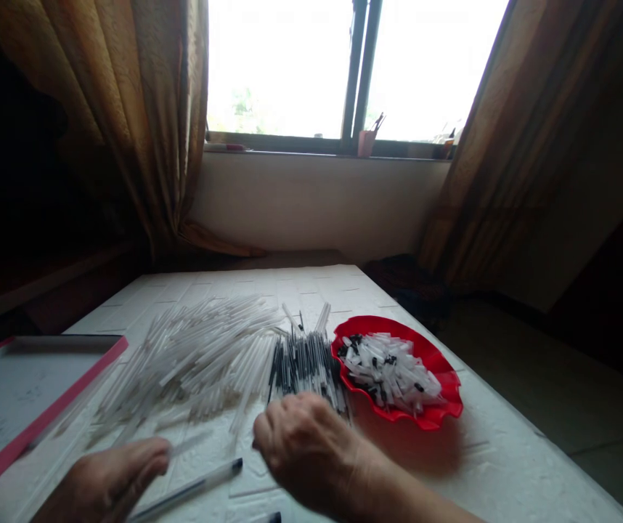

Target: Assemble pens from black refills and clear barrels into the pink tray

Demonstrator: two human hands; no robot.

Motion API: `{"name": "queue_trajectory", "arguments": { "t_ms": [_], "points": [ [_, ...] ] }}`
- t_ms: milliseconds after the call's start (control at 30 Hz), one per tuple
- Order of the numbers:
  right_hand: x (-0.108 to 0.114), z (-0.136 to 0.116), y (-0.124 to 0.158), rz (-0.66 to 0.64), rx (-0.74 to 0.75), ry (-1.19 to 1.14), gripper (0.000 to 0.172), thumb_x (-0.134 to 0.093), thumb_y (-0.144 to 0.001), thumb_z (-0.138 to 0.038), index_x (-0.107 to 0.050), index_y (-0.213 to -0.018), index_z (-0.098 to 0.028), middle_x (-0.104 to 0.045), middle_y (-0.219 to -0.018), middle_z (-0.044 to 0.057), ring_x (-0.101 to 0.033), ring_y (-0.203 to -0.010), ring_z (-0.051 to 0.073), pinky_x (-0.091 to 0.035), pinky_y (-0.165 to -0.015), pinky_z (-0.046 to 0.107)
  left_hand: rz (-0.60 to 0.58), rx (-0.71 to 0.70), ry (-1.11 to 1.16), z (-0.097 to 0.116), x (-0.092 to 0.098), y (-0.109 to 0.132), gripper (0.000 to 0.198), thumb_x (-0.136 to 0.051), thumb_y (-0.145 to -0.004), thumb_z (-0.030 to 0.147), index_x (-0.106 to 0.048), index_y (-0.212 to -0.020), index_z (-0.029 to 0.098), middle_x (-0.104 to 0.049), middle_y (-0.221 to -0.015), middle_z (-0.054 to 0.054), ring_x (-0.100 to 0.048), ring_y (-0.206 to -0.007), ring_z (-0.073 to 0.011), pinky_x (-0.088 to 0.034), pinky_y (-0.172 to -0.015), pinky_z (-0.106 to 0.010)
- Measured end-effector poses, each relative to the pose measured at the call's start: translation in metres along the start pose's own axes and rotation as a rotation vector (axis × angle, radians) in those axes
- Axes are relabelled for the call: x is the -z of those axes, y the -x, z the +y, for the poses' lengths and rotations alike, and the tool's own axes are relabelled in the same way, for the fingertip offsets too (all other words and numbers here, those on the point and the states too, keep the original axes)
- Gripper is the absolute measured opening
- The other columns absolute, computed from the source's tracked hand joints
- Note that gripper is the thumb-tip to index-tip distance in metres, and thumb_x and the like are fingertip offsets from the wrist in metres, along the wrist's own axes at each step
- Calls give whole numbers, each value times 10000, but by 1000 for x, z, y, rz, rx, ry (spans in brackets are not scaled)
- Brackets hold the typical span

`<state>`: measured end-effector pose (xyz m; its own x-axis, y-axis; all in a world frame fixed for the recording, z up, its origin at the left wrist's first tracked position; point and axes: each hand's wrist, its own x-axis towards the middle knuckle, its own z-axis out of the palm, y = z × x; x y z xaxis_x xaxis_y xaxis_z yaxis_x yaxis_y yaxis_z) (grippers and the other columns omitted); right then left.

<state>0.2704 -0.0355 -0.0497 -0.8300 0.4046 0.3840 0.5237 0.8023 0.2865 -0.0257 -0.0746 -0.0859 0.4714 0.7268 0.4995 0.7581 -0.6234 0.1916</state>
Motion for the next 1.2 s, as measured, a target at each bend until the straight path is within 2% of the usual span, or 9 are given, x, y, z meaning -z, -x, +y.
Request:
{"name": "queue_trajectory", "arguments": {
  "t_ms": [100, 233, 367, 500, 633, 767, 933, 1067, 1200],
  "points": [
    [12, 42, 27, 61, -152, 130, 296, -443, -1006, -157, -569, -741, -201, -613, -619, 7, -559, -511, 167, -310, -522, 309, 81, 238, -60, -23, 8, -1, 439, -361, -1039, 506, -683, -874, 259, -763, -743, 22, -755, -634, -158, -555, -544, -187],
    [20, 90, 67, -19, -388, 372, 362, -415, -1011, -231, -626, -718, -195, -655, -613, 41, -600, -501, 189, -324, -509, 310, 63, 311, -193, -33, 8, -6, 457, -359, -1006, 558, -700, -956, 258, -767, -884, -9, -761, -758, -213, -574, -629, -273],
    [18, 104, 86, 65, -503, 545, 410, -359, -1031, -278, -721, -960, -98, -754, -815, 145, -690, -640, 246, -414, -583, 324, 52, 388, -332, -41, 1, -1, 434, -328, -1017, 457, -694, -981, 226, -750, -955, -52, -737, -862, -251, -551, -752, -352],
    [17, 81, 72, 174, -431, 363, 413, -364, -1045, -299, -734, -963, -136, -763, -877, 116, -706, -711, 226, -435, -630, 306, 41, 383, -384, -50, 1, 5, 370, -433, -970, 454, -684, -1078, 205, -748, -1048, -83, -725, -929, -283, -532, -803, -393],
    [14, 39, 43, 116, -389, 10, 316, -447, -1004, -216, -702, -819, -191, -702, -742, 37, -666, -655, 191, -403, -598, 288, 45, 290, -236, -32, 7, -1, 321, -451, -988, 459, -668, -948, 227, -725, -916, -43, -702, -823, -225, -503, -719, -312],
    [3, 0, 15, -135, -334, -236, 202, -577, -920, -159, -647, -735, -202, -688, -739, 10, -641, -630, 174, -372, -565, 280, -262, 114, -10, 1, 10, -10, 210, -609, -909, 366, -601, -746, 234, -664, -755, 29, -654, -665, -156, -447, -593, -228],
    [-17, -24, -4, -296, -277, -397, 88, -606, -897, -180, -678, -854, -207, -732, -848, 31, -671, -715, 198, -420, -603, 276, -482, 176, 39, 16, 11, -11, 64, -621, -895, 251, -605, -836, 233, -686, -888, 0, -689, -790, -187, -494, -671, -238],
    [-29, -28, -2, -290, -329, -451, 130, -625, -878, -202, -693, -988, -189, -747, -914, 63, -684, -790, 211, -450, -644, 264, -393, 88, 47, 8, 2, -5, 124, -522, -970, 277, -573, -863, 241, -671, -872, 1, -681, -763, -177, -483, -653, -232],
    [-35, -30, 5, -196, -326, -541, 137, -586, -894, -230, -718, -889, -195, -745, -823, 53, -679, -708, 179, -426, -605, 240, -214, -28, 2, 5, -6, -1, 106, -508, -990, 316, -536, -903, 262, -661, -840, 23, -677, -710, -167, -479, -638, -230]
  ]
}}
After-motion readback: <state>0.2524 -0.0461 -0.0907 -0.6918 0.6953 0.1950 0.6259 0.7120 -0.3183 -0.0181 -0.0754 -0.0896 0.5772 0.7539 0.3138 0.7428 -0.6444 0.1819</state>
